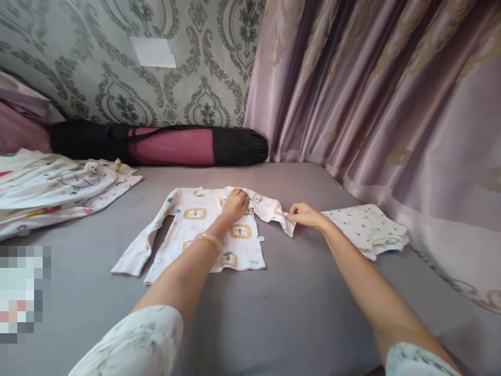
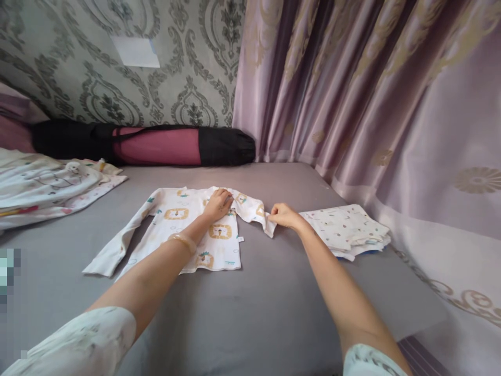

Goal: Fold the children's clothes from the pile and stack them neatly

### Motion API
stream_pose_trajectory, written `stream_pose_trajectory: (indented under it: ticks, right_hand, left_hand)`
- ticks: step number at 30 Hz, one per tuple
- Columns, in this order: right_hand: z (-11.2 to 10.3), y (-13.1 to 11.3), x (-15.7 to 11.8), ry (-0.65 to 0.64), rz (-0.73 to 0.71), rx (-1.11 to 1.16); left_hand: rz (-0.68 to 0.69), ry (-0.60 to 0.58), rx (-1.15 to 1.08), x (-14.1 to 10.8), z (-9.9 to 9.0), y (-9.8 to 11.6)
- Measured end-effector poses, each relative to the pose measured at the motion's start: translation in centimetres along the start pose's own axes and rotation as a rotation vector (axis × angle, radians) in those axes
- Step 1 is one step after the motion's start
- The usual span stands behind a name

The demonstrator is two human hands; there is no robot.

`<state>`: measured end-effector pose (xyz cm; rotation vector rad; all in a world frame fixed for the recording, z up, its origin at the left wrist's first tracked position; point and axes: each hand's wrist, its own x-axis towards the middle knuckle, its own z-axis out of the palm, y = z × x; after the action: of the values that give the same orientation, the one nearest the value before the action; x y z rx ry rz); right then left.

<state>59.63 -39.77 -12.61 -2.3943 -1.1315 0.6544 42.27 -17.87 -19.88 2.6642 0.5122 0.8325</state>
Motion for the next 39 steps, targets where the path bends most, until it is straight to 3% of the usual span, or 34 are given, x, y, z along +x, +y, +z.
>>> stream_pose_trajectory:
  ticks: [8, 17, 28, 39]
  right_hand:
    - [-2.9, 2.0, 3.7, 0.527, 0.000, 0.054]
    - [-2.1, 3.3, 4.3, 0.767, -0.064, -0.060]
    - [-1.9, 2.5, 5.1, 0.536, 0.109, -0.423]
    - [-1.0, 1.9, 6.1, 0.381, 0.216, -0.580]
  left_hand:
    - [-0.026, -0.037, 0.011, 0.0, -0.4, 0.4]
    - [-0.015, -0.054, 0.021, 0.0, -0.8, 0.8]
    - [-0.049, -0.145, 0.080, -0.2, -1.2, 1.4]
    - [-0.061, -0.244, 0.170, -0.1, -1.4, 1.9]
